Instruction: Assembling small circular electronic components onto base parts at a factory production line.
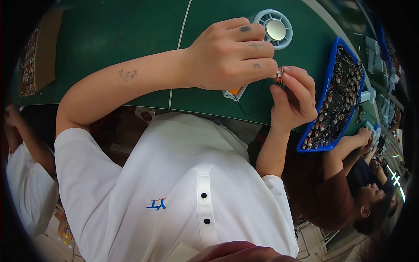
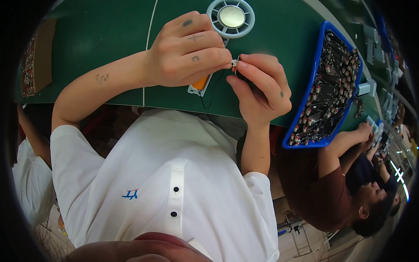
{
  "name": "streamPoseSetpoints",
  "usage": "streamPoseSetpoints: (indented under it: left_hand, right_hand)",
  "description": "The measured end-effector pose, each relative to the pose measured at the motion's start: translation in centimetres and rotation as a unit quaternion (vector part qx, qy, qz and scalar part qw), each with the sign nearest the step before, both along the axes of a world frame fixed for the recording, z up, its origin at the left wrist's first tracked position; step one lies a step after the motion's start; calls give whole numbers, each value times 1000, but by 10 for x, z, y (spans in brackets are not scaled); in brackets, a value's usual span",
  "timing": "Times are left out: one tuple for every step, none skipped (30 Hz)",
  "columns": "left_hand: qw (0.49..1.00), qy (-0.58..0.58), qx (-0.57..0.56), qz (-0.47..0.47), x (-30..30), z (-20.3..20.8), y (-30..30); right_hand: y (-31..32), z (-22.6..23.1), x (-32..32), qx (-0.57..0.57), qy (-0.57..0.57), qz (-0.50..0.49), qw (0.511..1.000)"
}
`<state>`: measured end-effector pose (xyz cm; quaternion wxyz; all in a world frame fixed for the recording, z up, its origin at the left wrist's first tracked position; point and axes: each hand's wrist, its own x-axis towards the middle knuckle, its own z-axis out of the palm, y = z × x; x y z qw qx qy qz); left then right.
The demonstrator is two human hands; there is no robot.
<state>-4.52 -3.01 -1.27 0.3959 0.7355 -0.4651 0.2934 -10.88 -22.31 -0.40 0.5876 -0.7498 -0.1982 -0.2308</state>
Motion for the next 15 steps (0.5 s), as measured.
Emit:
streamPoseSetpoints:
  left_hand:
    - [1000, -6, -3, 3, 0, 0, 0]
    - [1000, -13, -6, 6, 0, 0, -1]
    - [1000, -19, -8, 8, 0, -1, -2]
    - [1000, -17, -8, 9, 0, -2, -4]
    - [999, -31, -21, 19, 0, -3, -6]
    - [998, -45, -33, 28, 1, -5, -8]
    - [997, -59, -45, 37, 2, -7, -10]
    - [995, -72, -56, 47, 3, -9, -12]
    - [993, -85, -68, 55, 4, -13, -14]
    - [990, -98, -80, 63, 6, -17, -17]
    - [987, -111, -91, 73, 9, -21, -19]
    - [983, -125, -103, 83, 11, -26, -22]
    - [980, -138, -114, 93, 14, -30, -25]
    - [980, -136, -113, 95, 14, -29, -25]
    - [980, -132, -111, 95, 13, -29, -25]
  right_hand:
    - [0, 0, -1, -1, 3, -2, 1000]
    - [0, 1, -1, -1, 5, -3, 1000]
    - [0, 1, -1, -1, 8, -5, 1000]
    - [0, 1, -1, -1, 10, -4, 1000]
    - [-1, 1, -1, 5, 15, -1, 1000]
    - [-1, 1, -1, 12, 21, 1, 1000]
    - [-1, 1, -1, 19, 26, 4, 999]
    - [-1, 1, -1, 26, 32, 7, 999]
    - [-1, 0, -1, 26, 35, 6, 999]
    - [-1, -1, -2, 28, 35, 6, 999]
    - [-2, -1, -2, 30, 36, 6, 999]
    - [-2, -1, -2, 32, 36, 7, 999]
    - [-2, -2, -2, 34, 36, 8, 999]
    - [-2, -2, -2, 34, 39, 10, 999]
    - [-3, -1, -1, 31, 35, 10, 999]
